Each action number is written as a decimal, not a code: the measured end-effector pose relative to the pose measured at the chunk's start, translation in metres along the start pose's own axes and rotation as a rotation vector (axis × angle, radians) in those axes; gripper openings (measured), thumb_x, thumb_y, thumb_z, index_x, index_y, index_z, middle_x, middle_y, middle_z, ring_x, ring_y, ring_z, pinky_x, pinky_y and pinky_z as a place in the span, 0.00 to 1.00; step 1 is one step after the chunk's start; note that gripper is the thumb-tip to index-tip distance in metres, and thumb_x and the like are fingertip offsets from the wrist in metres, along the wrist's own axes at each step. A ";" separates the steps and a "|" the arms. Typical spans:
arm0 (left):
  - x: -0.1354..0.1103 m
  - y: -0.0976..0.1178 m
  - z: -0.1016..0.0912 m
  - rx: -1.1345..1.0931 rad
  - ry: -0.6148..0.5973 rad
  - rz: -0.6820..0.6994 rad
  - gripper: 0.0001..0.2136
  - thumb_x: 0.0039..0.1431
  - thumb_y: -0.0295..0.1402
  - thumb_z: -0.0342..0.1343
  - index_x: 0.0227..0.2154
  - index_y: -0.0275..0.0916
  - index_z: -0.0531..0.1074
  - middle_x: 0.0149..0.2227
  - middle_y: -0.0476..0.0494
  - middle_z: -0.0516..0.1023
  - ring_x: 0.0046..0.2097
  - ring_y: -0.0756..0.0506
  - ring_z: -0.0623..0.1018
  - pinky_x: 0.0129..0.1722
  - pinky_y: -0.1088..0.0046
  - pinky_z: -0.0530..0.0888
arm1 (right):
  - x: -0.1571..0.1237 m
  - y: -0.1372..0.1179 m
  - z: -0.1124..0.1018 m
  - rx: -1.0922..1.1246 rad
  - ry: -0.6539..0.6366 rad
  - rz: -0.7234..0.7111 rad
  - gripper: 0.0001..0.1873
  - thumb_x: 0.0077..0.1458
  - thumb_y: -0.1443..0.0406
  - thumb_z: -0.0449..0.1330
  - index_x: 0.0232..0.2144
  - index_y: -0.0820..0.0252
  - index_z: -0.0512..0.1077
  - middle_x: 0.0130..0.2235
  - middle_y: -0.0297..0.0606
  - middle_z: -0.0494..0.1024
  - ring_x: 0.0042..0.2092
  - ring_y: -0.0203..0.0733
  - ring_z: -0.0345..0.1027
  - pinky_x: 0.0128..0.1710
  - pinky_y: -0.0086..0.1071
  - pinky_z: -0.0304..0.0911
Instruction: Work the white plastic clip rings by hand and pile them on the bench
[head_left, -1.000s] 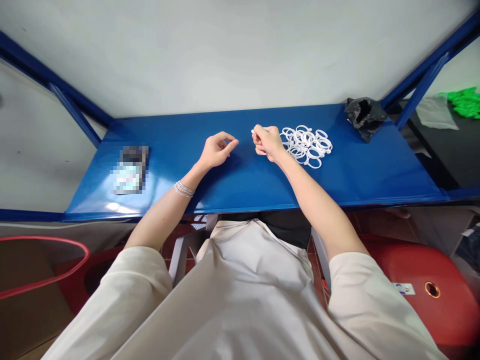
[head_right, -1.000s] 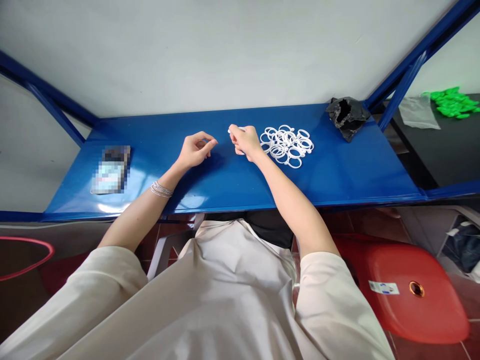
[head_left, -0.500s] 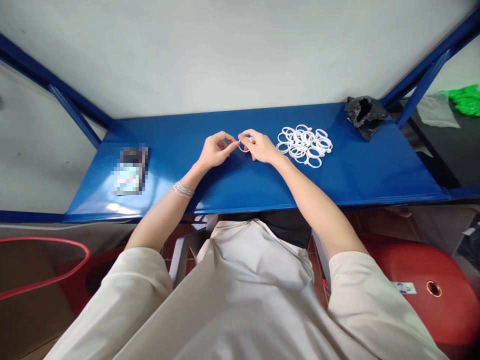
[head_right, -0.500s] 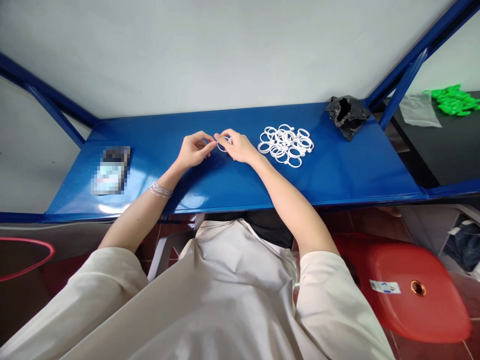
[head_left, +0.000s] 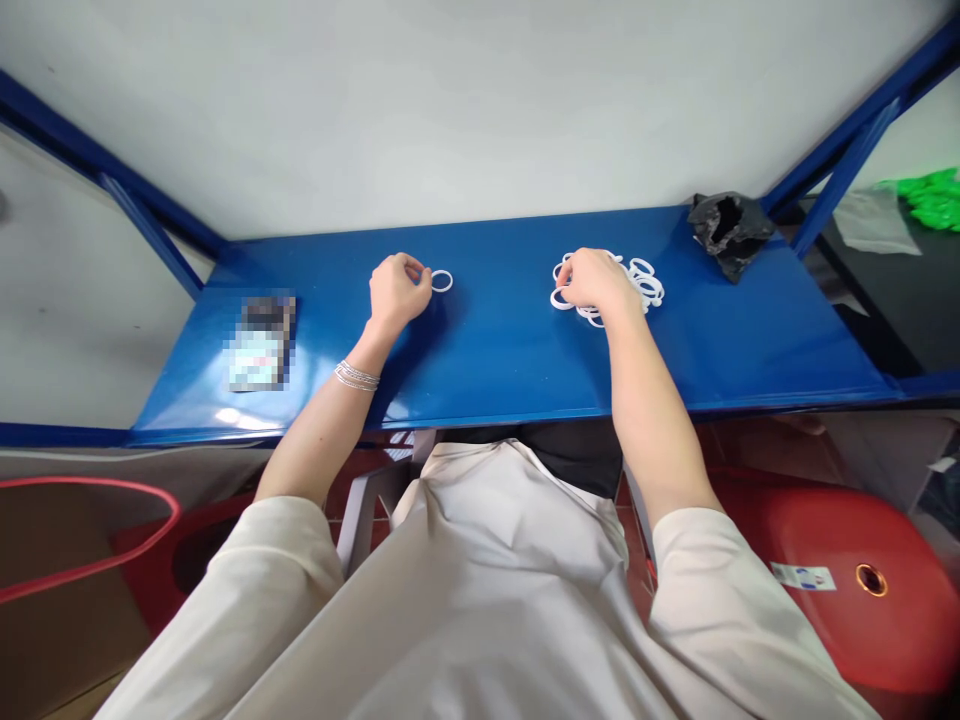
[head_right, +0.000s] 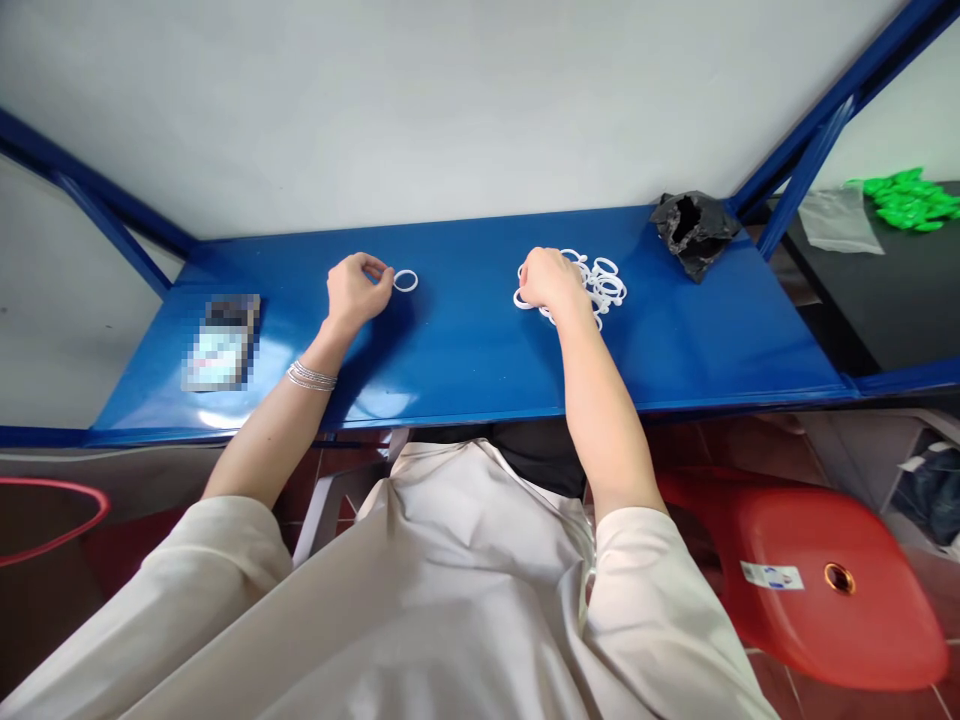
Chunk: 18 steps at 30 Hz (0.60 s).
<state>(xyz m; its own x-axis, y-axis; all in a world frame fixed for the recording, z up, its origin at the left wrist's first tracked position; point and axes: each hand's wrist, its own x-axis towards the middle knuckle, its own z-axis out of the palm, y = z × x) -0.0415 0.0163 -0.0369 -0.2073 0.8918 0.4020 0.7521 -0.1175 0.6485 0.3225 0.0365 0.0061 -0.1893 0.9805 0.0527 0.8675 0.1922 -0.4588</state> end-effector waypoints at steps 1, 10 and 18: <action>0.000 0.000 0.000 -0.005 -0.002 0.014 0.08 0.59 0.35 0.68 0.32 0.44 0.73 0.33 0.43 0.79 0.40 0.39 0.77 0.49 0.58 0.75 | 0.001 -0.001 0.001 0.008 0.005 0.009 0.07 0.50 0.72 0.76 0.26 0.58 0.82 0.35 0.47 0.84 0.49 0.62 0.82 0.58 0.57 0.79; -0.014 0.024 0.006 -0.114 -0.110 0.216 0.05 0.58 0.35 0.68 0.35 0.43 0.78 0.35 0.45 0.79 0.33 0.46 0.73 0.47 0.61 0.78 | 0.002 -0.004 -0.001 0.173 0.107 -0.057 0.07 0.60 0.67 0.75 0.29 0.60 0.84 0.37 0.51 0.84 0.57 0.70 0.81 0.65 0.70 0.75; -0.016 0.031 0.003 -0.129 -0.156 0.235 0.06 0.58 0.37 0.68 0.35 0.42 0.82 0.34 0.45 0.80 0.31 0.47 0.72 0.41 0.65 0.76 | -0.006 -0.020 -0.013 0.141 0.104 0.043 0.02 0.62 0.67 0.74 0.38 0.59 0.86 0.40 0.48 0.87 0.54 0.64 0.83 0.64 0.65 0.76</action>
<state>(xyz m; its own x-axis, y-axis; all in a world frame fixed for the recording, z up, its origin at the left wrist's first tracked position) -0.0131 -0.0005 -0.0250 0.0689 0.8889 0.4529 0.6803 -0.3739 0.6304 0.3121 0.0277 0.0264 -0.0989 0.9880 0.1183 0.7993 0.1497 -0.5819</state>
